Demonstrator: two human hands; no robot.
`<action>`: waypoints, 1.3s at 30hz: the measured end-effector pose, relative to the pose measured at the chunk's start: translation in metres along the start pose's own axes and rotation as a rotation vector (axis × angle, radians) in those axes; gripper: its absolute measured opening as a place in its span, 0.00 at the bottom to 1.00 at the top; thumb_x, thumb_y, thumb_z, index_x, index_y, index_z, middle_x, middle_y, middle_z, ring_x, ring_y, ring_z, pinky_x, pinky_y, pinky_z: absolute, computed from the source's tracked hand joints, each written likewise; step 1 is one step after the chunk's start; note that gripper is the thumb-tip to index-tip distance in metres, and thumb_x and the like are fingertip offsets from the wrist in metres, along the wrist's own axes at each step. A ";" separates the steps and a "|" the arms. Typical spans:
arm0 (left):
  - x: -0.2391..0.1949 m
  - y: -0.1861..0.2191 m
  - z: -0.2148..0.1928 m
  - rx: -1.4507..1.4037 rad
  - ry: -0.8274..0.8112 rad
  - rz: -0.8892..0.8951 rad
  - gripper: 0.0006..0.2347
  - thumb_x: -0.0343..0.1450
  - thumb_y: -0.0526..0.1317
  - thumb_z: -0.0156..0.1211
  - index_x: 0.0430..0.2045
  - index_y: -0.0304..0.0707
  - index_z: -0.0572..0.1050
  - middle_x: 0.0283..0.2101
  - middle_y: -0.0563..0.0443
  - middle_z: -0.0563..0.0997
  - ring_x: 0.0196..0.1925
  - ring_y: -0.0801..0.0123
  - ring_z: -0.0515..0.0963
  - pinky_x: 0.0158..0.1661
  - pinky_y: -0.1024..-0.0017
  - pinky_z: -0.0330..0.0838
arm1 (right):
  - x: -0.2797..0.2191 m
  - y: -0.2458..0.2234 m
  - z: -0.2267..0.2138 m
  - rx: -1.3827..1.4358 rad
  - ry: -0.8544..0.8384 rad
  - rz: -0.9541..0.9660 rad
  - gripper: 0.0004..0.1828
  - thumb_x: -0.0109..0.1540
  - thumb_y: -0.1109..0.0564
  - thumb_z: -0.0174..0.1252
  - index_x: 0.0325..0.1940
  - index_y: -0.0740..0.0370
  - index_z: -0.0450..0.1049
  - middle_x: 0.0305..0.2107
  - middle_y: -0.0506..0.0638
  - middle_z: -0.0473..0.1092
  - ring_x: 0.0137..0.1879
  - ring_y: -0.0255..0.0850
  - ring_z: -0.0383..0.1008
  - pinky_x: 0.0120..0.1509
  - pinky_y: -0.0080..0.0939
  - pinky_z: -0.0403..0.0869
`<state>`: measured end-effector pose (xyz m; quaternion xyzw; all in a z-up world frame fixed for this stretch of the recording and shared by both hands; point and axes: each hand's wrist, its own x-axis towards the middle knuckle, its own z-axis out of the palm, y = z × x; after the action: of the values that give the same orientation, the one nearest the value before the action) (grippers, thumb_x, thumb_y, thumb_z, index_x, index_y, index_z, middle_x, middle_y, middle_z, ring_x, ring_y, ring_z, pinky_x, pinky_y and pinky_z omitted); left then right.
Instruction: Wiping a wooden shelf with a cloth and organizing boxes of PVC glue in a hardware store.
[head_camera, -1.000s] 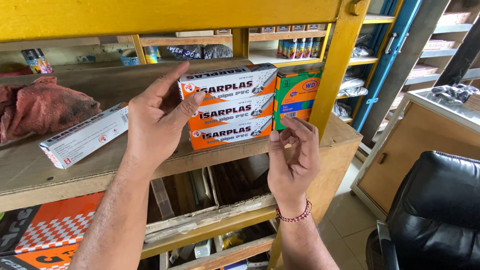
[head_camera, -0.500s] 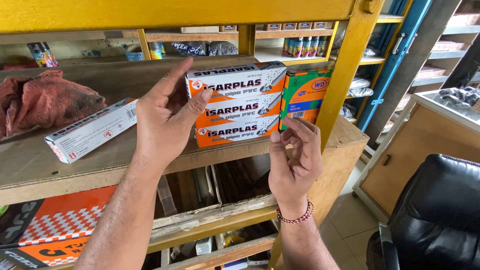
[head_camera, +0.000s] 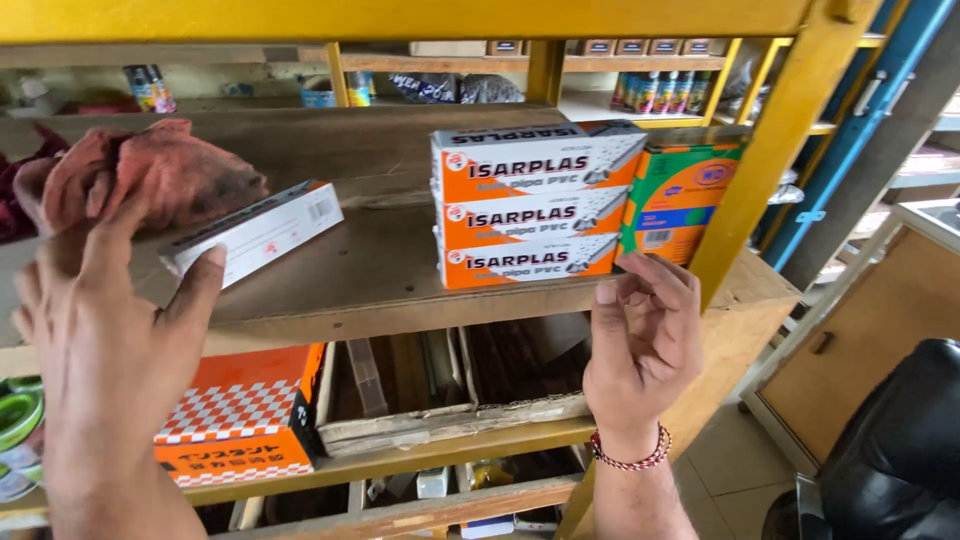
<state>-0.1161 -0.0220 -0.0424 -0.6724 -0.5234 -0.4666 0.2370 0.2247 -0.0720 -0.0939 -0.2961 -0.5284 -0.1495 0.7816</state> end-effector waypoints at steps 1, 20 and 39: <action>0.005 -0.003 -0.001 0.008 0.000 -0.010 0.28 0.74 0.44 0.69 0.69 0.29 0.74 0.66 0.17 0.71 0.54 0.18 0.68 0.48 0.32 0.60 | -0.002 -0.001 0.003 0.009 -0.009 0.004 0.12 0.68 0.69 0.56 0.55 0.73 0.69 0.47 0.61 0.66 0.53 0.44 0.68 0.52 0.37 0.75; 0.015 -0.001 -0.021 -0.392 -0.483 -0.370 0.19 0.67 0.43 0.70 0.54 0.53 0.82 0.13 0.53 0.59 0.19 0.69 0.48 0.20 0.71 0.47 | -0.017 -0.012 0.017 0.015 -0.085 0.037 0.12 0.68 0.67 0.56 0.56 0.70 0.70 0.45 0.58 0.67 0.41 0.39 0.67 0.49 0.34 0.71; 0.039 0.010 0.013 -1.392 -0.032 -0.343 0.09 0.76 0.37 0.61 0.47 0.33 0.78 0.48 0.49 0.82 0.52 0.59 0.86 0.52 0.63 0.92 | -0.017 -0.022 0.009 0.009 -0.100 -0.009 0.13 0.67 0.66 0.58 0.56 0.69 0.70 0.47 0.59 0.69 0.43 0.38 0.69 0.50 0.33 0.74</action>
<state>-0.1014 0.0036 -0.0126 -0.5826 -0.2059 -0.7131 -0.3311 0.1994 -0.0852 -0.1002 -0.2974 -0.5688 -0.1358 0.7547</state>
